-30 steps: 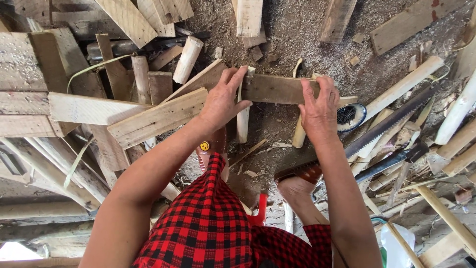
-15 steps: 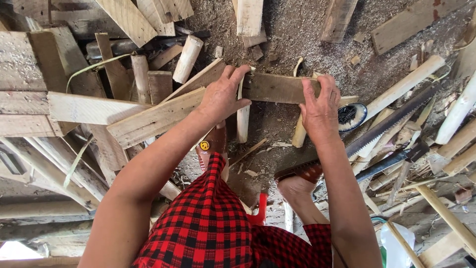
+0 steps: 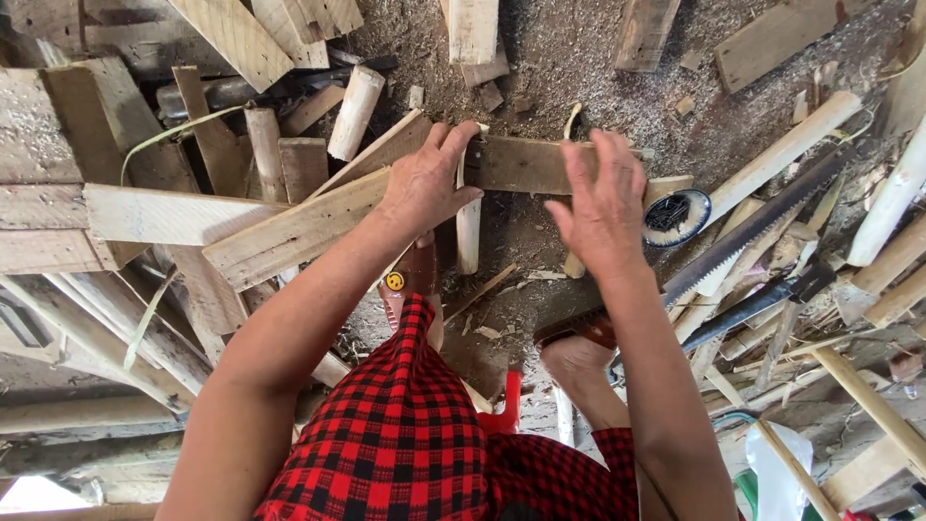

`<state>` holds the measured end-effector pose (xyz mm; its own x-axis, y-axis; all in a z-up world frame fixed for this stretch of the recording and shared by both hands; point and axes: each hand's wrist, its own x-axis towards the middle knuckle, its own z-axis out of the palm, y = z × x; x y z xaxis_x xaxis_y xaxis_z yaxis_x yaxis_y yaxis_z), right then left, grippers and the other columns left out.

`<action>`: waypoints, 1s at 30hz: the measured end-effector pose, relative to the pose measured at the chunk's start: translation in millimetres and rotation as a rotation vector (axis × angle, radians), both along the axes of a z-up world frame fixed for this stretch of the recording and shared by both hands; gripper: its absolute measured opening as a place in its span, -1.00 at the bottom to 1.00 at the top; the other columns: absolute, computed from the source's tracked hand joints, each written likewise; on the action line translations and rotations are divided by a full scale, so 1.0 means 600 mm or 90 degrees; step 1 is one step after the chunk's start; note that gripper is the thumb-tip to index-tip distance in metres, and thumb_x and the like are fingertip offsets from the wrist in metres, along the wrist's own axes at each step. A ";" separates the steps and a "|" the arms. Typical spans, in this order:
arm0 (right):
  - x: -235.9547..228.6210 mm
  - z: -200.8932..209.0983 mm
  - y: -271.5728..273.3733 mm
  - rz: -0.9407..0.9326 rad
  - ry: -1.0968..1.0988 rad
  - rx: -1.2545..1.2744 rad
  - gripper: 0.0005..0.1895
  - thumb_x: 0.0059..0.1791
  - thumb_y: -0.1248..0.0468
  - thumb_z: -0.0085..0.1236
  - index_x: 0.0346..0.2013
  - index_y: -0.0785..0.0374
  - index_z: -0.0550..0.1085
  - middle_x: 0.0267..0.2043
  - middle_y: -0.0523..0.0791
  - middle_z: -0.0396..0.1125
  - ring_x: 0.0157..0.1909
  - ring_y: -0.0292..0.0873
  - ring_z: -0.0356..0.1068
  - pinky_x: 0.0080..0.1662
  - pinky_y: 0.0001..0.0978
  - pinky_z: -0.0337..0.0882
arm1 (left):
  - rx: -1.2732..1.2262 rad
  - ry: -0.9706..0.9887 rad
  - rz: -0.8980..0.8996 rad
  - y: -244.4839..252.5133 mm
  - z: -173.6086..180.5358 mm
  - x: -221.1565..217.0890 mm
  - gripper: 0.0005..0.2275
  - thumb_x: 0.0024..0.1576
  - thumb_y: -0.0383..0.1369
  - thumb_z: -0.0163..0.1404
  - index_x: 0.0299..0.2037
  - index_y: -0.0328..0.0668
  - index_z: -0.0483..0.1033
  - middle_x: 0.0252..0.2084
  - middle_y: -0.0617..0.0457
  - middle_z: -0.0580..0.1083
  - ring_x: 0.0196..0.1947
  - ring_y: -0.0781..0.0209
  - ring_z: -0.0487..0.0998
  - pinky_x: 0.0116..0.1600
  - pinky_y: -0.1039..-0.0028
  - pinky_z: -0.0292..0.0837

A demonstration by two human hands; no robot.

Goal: The person assembles a small wooden frame on the ground using a hammer and nails. They position wooden pieces, pick up nails from a small bowl, and hammer them into the joints to secure the structure.

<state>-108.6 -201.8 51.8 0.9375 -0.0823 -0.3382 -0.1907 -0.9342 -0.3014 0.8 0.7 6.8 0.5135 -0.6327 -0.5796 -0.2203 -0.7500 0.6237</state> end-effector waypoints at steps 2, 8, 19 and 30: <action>0.007 -0.008 0.011 0.029 0.021 -0.005 -0.19 -0.22 0.23 0.35 0.24 0.03 0.13 0.16 0.12 0.02 0.30 0.13 -0.09 0.21 0.06 -0.01 | -0.021 -0.003 0.007 0.002 -0.010 -0.003 -0.31 -0.13 -0.21 0.24 0.17 0.08 0.07 -0.11 -0.03 0.26 -0.31 -0.37 0.51 -0.18 -0.05 0.48; -0.009 -0.052 0.006 0.105 -0.002 -0.042 -0.20 -0.22 0.31 0.34 0.23 0.11 0.15 0.09 0.06 0.05 0.26 0.10 -0.02 0.17 -0.02 0.00 | -0.058 0.012 0.042 0.014 -0.014 -0.008 -0.31 -0.10 -0.32 0.22 0.20 -0.01 0.04 -0.11 -0.06 0.27 -0.24 -0.32 0.50 -0.17 -0.01 0.48; 0.003 -0.024 0.012 0.055 -0.002 -0.033 -0.40 -0.13 0.28 0.23 0.16 0.12 0.22 0.00 0.03 0.07 0.13 0.03 0.08 0.07 -0.10 0.13 | 0.010 -0.028 -0.026 0.000 -0.025 -0.012 -0.28 -0.14 -0.20 0.22 0.20 0.12 0.03 -0.12 0.02 0.30 -0.27 -0.21 0.53 -0.15 0.03 0.48; 0.073 -0.083 0.121 -0.081 0.043 0.015 -0.56 -0.07 -0.23 -0.14 -0.48 0.06 0.31 -0.58 -0.11 0.31 -0.54 0.05 0.42 -0.49 -0.09 0.34 | -0.006 -0.003 -0.001 0.006 -0.052 -0.017 -0.33 -0.11 -0.27 0.15 0.19 0.27 0.02 -0.06 0.07 0.34 -0.16 -0.16 0.51 -0.07 0.02 0.44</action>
<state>-64.9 -129.0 2.3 0.8951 -0.1902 -0.4034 -0.3277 -0.8940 -0.3056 -9.5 4.6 -24.7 0.5146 -0.6394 -0.5712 -0.2242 -0.7434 0.6302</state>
